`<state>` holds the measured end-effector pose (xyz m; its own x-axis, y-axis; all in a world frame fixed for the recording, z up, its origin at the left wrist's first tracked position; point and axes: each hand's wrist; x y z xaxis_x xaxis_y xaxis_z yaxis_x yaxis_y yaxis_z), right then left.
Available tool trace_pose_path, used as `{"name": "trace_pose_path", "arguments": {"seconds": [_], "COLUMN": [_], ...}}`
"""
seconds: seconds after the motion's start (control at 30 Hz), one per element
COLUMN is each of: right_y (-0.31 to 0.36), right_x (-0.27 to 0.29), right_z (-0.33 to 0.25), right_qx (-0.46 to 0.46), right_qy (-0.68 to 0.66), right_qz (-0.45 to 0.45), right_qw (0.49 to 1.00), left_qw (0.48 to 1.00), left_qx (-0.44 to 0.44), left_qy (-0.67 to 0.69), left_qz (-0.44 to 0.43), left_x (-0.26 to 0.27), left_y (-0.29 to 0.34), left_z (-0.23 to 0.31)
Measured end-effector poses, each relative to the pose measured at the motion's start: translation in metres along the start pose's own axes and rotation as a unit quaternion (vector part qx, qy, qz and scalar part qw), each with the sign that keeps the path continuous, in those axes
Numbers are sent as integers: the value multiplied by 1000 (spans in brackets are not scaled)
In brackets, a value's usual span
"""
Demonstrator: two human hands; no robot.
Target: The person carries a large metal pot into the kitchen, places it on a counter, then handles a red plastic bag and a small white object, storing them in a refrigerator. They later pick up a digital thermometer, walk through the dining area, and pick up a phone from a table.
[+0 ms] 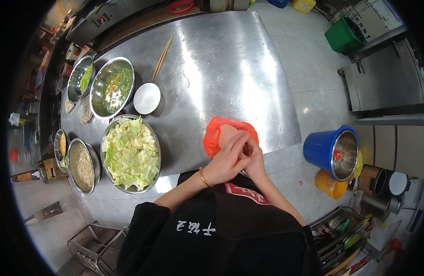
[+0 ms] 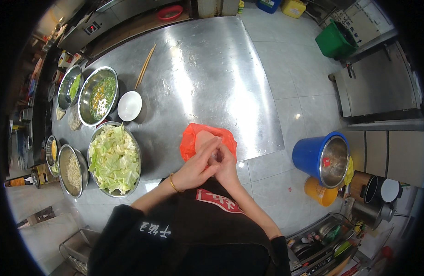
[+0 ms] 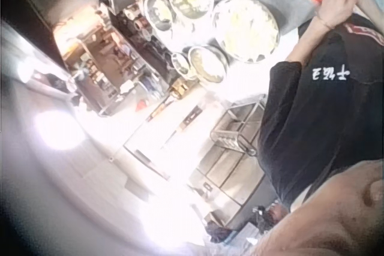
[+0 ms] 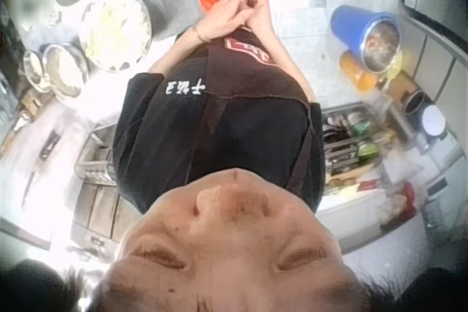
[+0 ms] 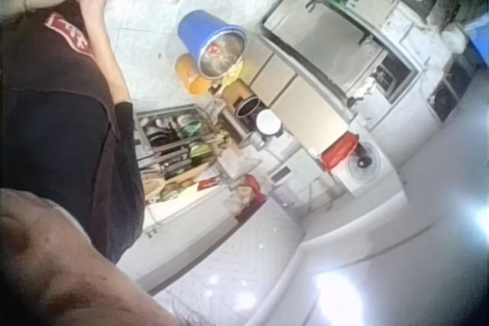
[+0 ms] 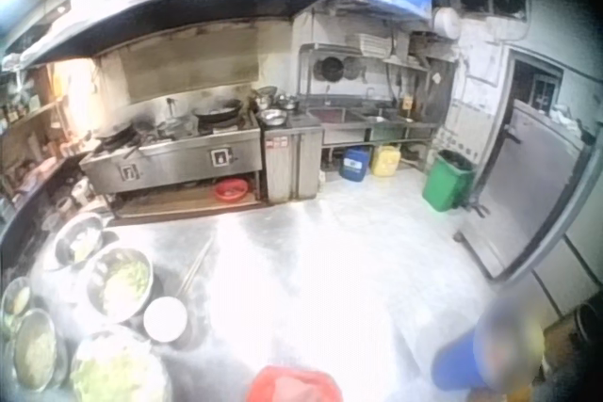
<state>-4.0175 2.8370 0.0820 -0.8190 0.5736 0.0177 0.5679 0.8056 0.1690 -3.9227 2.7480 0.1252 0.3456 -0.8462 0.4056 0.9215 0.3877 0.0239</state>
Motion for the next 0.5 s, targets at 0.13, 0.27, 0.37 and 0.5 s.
{"name": "trace_pose_path", "arguments": {"seconds": [0.13, 0.27, 0.37, 0.5], "right_y": [-19, -37, -43, -52], "right_x": [6, 10, 8, 11], "right_z": [-18, -39, -55, -83], "right_qx": [-60, -84, -86, -78], "right_qy": [-87, -87, -95, -99], "right_qz": [15, 8, -9, -15], "right_qw": [994, 993, 992, 992], "left_qw": [992, 995, 991, 990], "left_qx": [69, -68, -112, -126], "left_qy": [102, -68, -70, -15], "left_qz": [-11, 15, 1, 64], "left_x": [21, 36, 36, 37], "left_y": [-9, -26, -35, -48], "left_z": [-18, -51, -64, -54]}}
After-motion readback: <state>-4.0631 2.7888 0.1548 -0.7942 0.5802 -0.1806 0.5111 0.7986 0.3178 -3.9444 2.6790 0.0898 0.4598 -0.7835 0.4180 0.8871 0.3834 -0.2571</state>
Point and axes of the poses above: each hand's wrist, its own y-axis away from the middle knuckle, its own x-axis out of the back of the hand, z = x × y, and after that the axes turned 5 degrees about x, right-handed
